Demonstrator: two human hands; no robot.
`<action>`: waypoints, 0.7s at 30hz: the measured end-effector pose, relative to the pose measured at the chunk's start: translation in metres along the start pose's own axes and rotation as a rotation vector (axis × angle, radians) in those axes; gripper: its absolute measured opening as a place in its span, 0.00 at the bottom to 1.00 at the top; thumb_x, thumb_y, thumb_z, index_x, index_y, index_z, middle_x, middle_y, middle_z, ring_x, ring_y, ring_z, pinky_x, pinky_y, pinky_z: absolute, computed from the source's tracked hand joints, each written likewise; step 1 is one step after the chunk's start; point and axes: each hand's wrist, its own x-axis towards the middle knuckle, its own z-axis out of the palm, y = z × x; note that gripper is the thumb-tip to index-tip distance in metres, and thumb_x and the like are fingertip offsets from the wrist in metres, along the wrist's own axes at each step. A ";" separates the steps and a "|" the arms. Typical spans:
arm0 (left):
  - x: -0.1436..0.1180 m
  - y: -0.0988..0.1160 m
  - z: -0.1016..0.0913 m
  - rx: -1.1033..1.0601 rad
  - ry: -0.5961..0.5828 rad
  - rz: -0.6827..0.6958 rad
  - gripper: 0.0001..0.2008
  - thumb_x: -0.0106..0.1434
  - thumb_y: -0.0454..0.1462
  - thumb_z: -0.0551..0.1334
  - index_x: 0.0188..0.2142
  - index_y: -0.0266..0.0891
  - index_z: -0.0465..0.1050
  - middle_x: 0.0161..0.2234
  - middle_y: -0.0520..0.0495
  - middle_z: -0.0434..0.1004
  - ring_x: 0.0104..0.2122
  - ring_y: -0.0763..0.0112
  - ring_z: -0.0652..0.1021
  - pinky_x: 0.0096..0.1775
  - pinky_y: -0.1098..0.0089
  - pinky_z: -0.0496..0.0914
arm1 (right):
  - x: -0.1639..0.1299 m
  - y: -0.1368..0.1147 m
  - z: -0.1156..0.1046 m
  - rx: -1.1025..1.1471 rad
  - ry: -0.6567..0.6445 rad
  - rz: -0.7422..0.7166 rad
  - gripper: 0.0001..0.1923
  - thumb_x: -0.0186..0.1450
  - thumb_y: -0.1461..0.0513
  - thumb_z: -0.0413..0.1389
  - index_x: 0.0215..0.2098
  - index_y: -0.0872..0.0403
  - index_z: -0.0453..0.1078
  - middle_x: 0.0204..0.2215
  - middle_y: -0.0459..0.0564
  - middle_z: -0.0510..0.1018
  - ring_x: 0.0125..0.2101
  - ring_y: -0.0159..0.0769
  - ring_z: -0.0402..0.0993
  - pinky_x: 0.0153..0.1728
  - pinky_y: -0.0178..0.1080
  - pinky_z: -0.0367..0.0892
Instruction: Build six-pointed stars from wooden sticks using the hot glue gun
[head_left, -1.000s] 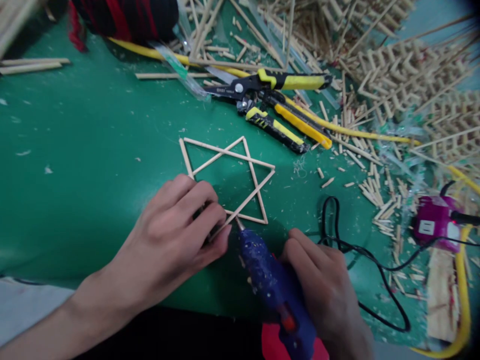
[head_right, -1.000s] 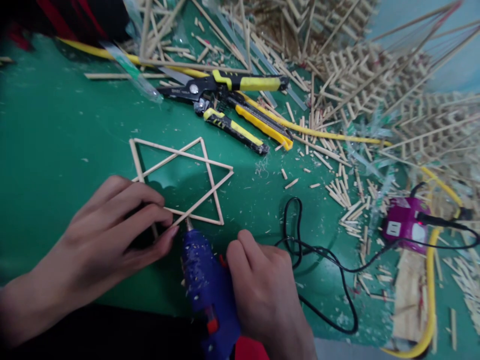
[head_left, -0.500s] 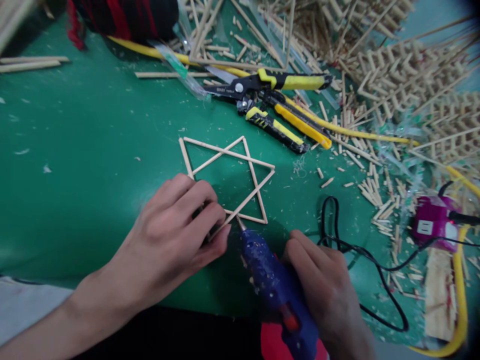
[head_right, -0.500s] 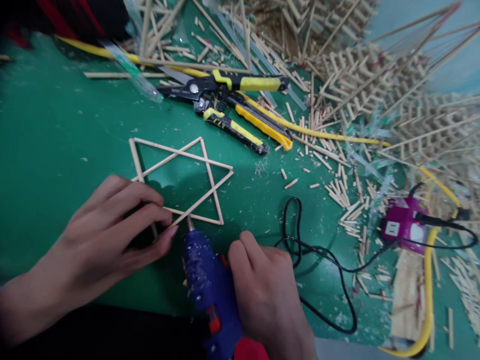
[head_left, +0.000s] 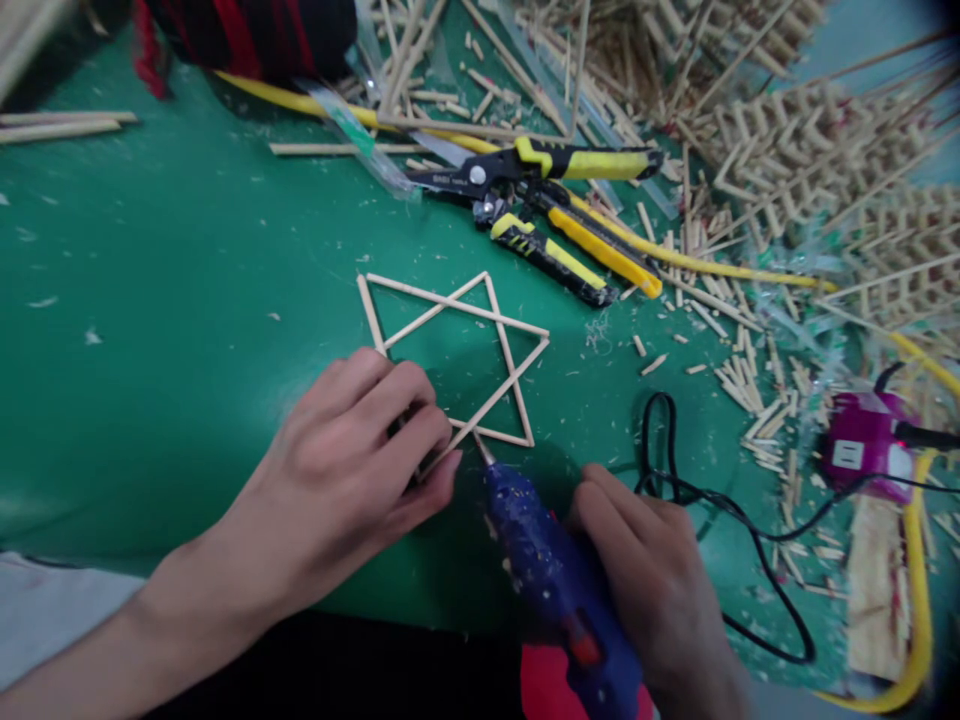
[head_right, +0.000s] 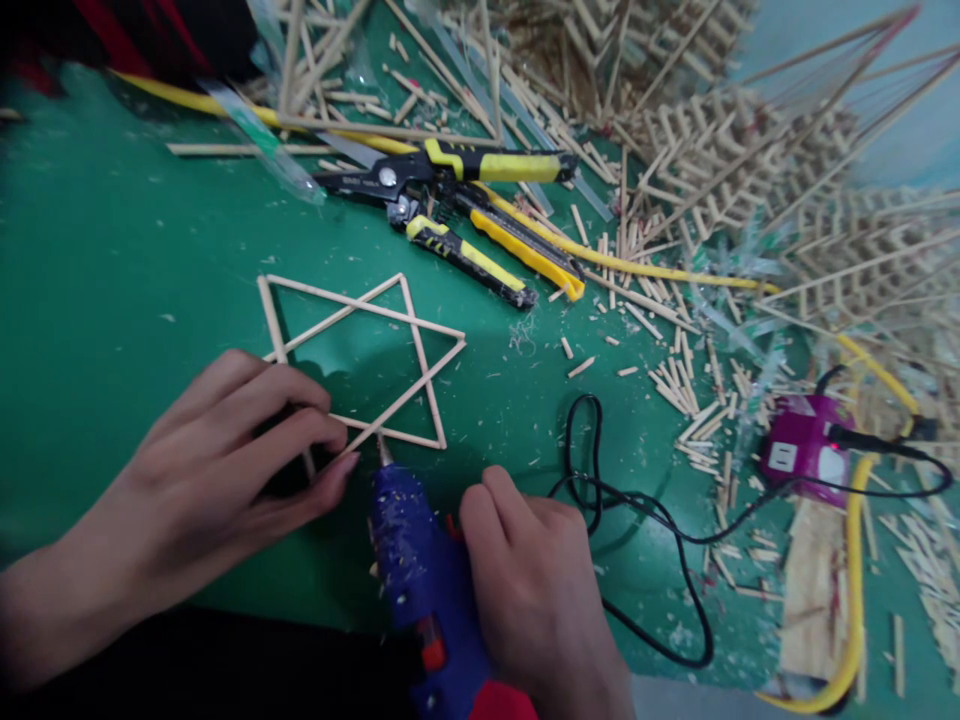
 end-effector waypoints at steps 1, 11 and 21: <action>0.000 0.000 0.000 -0.001 -0.004 0.000 0.08 0.70 0.31 0.60 0.32 0.38 0.70 0.34 0.44 0.71 0.34 0.63 0.67 0.35 0.60 0.66 | -0.001 0.000 0.000 0.015 0.005 -0.001 0.19 0.76 0.67 0.40 0.27 0.50 0.56 0.23 0.42 0.62 0.19 0.30 0.60 0.22 0.37 0.53; -0.003 -0.003 -0.001 -0.015 -0.037 0.014 0.05 0.71 0.33 0.61 0.36 0.38 0.69 0.37 0.43 0.72 0.35 0.60 0.69 0.35 0.59 0.66 | -0.016 0.003 0.004 0.110 0.112 0.050 0.17 0.78 0.64 0.40 0.30 0.50 0.56 0.26 0.42 0.63 0.22 0.30 0.58 0.25 0.36 0.53; -0.028 -0.021 -0.016 -0.005 -0.070 0.038 0.10 0.73 0.43 0.59 0.48 0.41 0.70 0.47 0.41 0.71 0.41 0.57 0.70 0.43 0.56 0.68 | -0.022 -0.007 0.002 0.157 0.095 0.050 0.18 0.79 0.63 0.42 0.29 0.50 0.57 0.24 0.43 0.68 0.21 0.30 0.63 0.25 0.37 0.56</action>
